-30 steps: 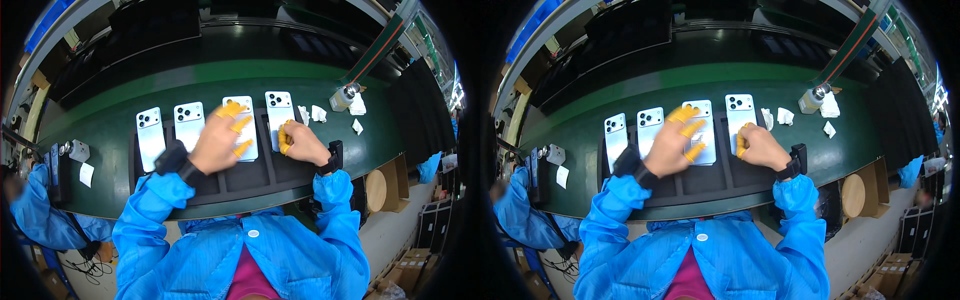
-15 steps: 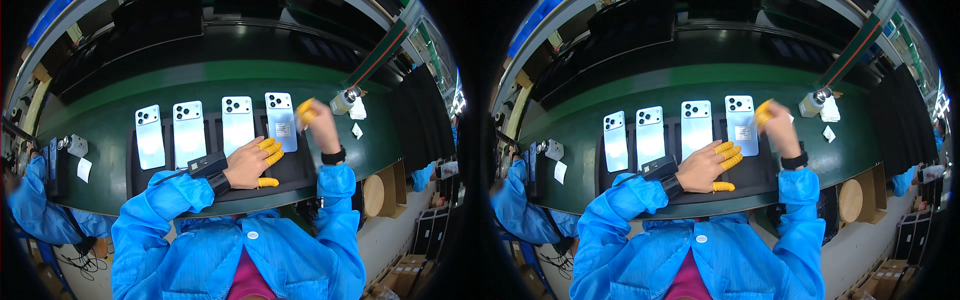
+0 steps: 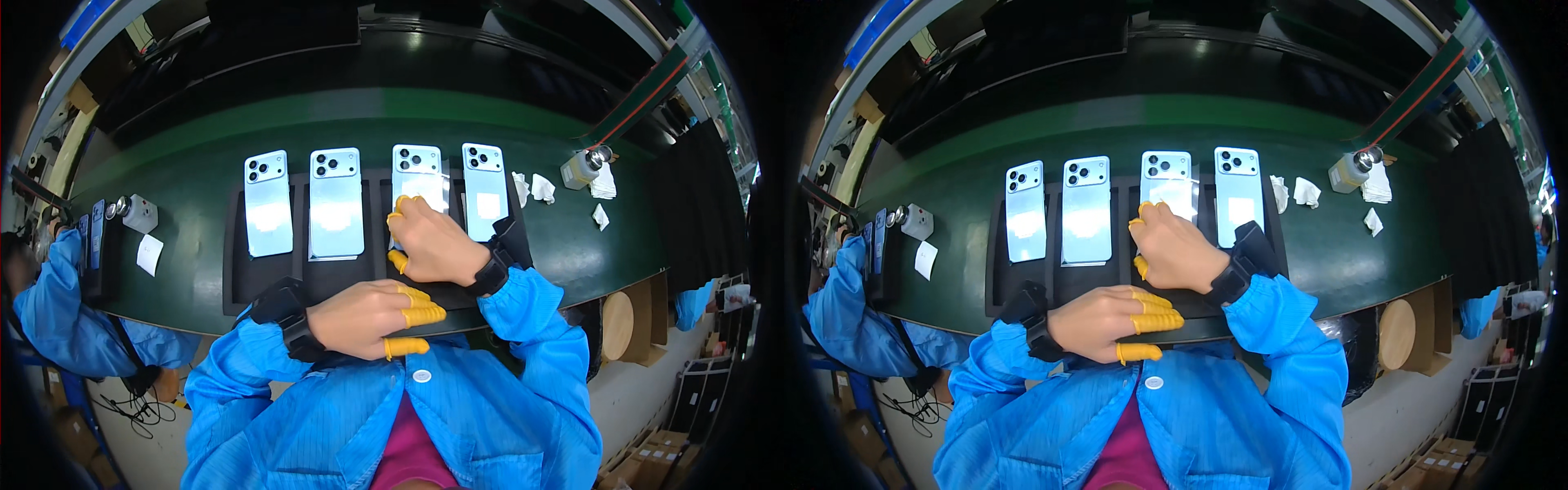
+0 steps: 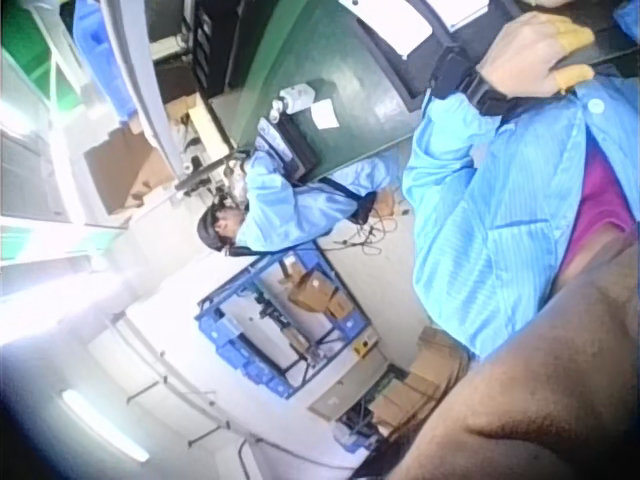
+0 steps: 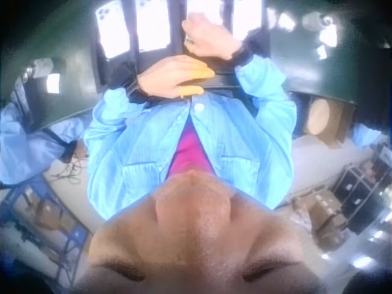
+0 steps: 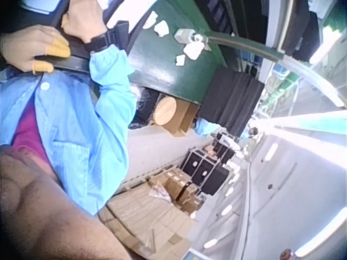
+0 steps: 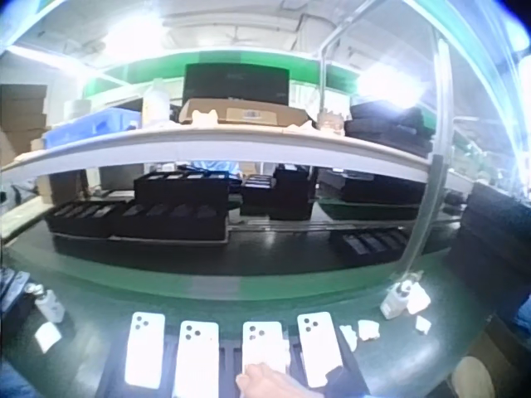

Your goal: Cleaning and inspecting the rear casing and camera modules of mobile phones on a factory tray.

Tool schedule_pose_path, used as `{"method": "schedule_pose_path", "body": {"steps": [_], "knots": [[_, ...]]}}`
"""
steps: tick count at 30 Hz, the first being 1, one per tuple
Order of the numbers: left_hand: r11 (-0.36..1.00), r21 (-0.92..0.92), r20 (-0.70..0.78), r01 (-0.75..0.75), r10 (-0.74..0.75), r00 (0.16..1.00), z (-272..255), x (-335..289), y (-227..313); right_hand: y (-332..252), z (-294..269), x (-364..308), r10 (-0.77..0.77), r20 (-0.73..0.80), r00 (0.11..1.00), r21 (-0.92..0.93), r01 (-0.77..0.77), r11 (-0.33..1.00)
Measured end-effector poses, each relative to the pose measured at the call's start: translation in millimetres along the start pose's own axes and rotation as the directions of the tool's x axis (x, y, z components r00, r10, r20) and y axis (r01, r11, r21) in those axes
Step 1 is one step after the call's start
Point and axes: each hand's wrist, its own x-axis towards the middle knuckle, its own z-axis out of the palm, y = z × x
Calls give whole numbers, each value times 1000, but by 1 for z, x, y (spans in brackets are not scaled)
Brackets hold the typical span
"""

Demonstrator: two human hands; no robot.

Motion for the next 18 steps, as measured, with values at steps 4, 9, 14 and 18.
{"method": "schedule_pose_path", "body": {"steps": [4,9,14,18], "knots": [[972,180,-122,153,-132,984,-9,-4,-10,21,6,8,3,-67,998,182,9,983],[861,437,-137,262,-224,965,12,-2,-28,38,-26,18,431,285,856,643,-504,576],[861,426,-195,278,-213,958,18,-2,-31,16,-75,40,353,-384,853,738,53,673],[915,301,-144,269,-235,961,14,-8,-27,-32,-1,74,-219,-244,945,132,256,958]]}}
